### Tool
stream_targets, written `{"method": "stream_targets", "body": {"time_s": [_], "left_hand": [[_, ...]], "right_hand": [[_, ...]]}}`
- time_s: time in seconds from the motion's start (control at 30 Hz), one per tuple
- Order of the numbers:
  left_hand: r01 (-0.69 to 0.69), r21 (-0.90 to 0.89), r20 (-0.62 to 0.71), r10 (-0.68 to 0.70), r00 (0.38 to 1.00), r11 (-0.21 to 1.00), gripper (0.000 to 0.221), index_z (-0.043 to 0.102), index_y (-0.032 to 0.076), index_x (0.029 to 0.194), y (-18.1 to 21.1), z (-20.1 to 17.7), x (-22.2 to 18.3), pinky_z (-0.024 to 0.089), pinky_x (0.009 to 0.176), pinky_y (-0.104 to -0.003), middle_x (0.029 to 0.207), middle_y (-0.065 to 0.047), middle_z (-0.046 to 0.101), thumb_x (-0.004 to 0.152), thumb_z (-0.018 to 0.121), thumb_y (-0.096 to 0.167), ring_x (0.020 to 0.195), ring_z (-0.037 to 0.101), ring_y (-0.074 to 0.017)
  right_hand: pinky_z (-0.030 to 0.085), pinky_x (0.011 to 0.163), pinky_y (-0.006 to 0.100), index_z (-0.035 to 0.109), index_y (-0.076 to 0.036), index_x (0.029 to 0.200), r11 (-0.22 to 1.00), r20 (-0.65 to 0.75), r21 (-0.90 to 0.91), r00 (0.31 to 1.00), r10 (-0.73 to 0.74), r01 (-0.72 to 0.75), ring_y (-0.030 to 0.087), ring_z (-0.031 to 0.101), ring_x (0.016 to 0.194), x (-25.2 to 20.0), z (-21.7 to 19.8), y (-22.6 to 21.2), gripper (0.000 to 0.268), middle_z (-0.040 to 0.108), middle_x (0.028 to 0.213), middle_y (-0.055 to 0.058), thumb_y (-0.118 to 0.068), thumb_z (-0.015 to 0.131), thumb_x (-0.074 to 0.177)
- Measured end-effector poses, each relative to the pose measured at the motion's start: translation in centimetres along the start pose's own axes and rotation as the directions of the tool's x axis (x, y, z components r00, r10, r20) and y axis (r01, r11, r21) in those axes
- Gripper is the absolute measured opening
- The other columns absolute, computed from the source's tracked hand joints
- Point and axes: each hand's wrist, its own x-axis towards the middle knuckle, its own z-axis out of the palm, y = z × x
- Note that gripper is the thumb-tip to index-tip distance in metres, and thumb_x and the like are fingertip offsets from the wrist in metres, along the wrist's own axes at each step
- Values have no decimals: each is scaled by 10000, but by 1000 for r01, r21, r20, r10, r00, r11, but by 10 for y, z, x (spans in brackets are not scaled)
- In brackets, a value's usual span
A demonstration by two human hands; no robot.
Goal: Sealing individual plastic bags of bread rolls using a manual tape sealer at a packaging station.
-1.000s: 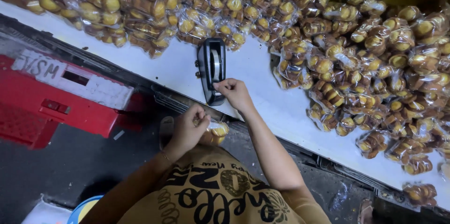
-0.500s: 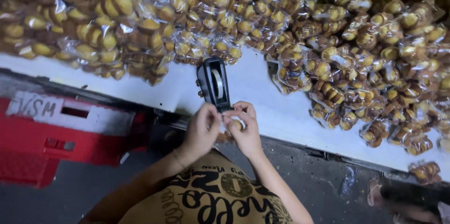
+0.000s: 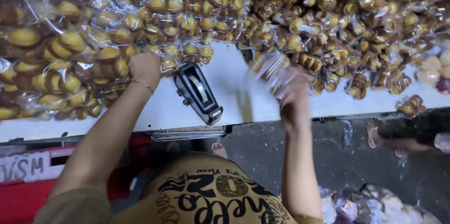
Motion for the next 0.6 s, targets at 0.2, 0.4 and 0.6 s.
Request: {"method": "stream_targets", "body": {"time_s": [0.2,0.4,0.6], "left_hand": [[-301,-53,-302,272,914,952,203,771,264,1066,-5,-158,-74,388,977,-563,1157,-9,658,936,644,354,1096,592,-298],[-789,-179,-426,676,601,588,154,737,217,1021,10,-292,-155,85,1232,-645,1160,16,644,985,596,267,1263,518,-284],[-793,-141,-508,644,572,593,135,696,231,908,21,-350,-249,144,1233,-582,838,57,575,1004,603,252,905,564,-202]], "right_hand": [[620,881,381,648,-42,1122,906,111,-91,908,-404,414,288,707,1013,26,13,15,214,643,1133,214,-114,660,921],[287,1275,572,527,-197,1439,443,778,-354,522,-348,823,343,282,1554,-6,87,17,522,295,1619,109,-453,653,1002],[316,1081,530,633,-96,737,332,987,6,49,-156,943,321,481,1201,22,72,-45,418,554,1228,80,-420,569,993]]}}
